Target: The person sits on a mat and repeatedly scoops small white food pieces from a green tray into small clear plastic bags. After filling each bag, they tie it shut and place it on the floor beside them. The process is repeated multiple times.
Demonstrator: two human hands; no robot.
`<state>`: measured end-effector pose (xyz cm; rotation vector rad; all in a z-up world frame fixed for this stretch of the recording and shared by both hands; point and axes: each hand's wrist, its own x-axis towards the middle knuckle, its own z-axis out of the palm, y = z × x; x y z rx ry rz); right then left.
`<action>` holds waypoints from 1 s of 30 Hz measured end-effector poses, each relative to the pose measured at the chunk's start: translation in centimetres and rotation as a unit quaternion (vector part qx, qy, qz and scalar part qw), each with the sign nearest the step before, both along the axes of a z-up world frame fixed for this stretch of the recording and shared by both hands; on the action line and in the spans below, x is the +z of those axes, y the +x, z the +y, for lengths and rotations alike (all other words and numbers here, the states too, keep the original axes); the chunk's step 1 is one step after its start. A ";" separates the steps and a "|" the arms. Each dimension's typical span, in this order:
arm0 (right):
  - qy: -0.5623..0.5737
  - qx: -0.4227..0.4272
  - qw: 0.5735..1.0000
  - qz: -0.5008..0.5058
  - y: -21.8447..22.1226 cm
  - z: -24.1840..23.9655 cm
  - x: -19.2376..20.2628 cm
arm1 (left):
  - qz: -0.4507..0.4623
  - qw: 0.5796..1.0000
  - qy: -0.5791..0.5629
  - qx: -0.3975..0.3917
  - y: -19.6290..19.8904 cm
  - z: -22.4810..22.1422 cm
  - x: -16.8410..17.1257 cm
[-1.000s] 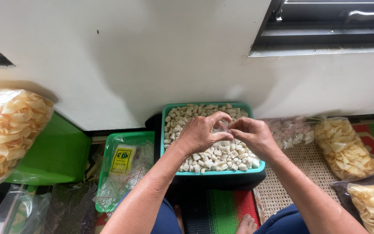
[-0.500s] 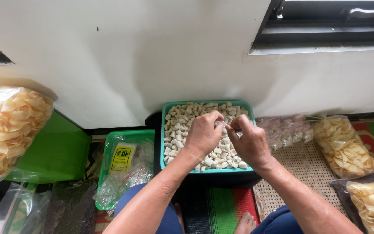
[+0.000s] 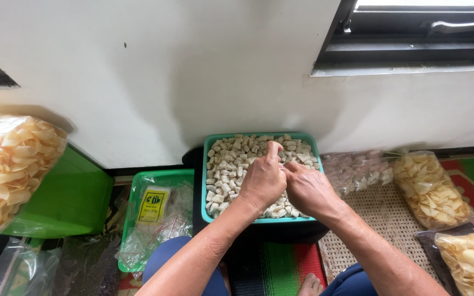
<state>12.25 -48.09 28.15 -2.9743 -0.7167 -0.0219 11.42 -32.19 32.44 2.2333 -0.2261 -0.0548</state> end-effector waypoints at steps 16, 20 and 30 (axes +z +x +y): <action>0.012 0.026 0.990 0.141 0.5 -0.8 -0.5 | -0.050 0.997 0.034 -0.042 -0.3 -0.7 -0.7; -0.022 0.017 0.999 0.037 1.1 -0.8 -1.7 | -0.073 0.993 0.075 -0.050 0.5 -0.2 -1.6; 0.139 0.074 0.986 -0.045 -0.4 0.6 1.1 | -0.082 0.982 0.168 0.031 3.5 2.5 -4.7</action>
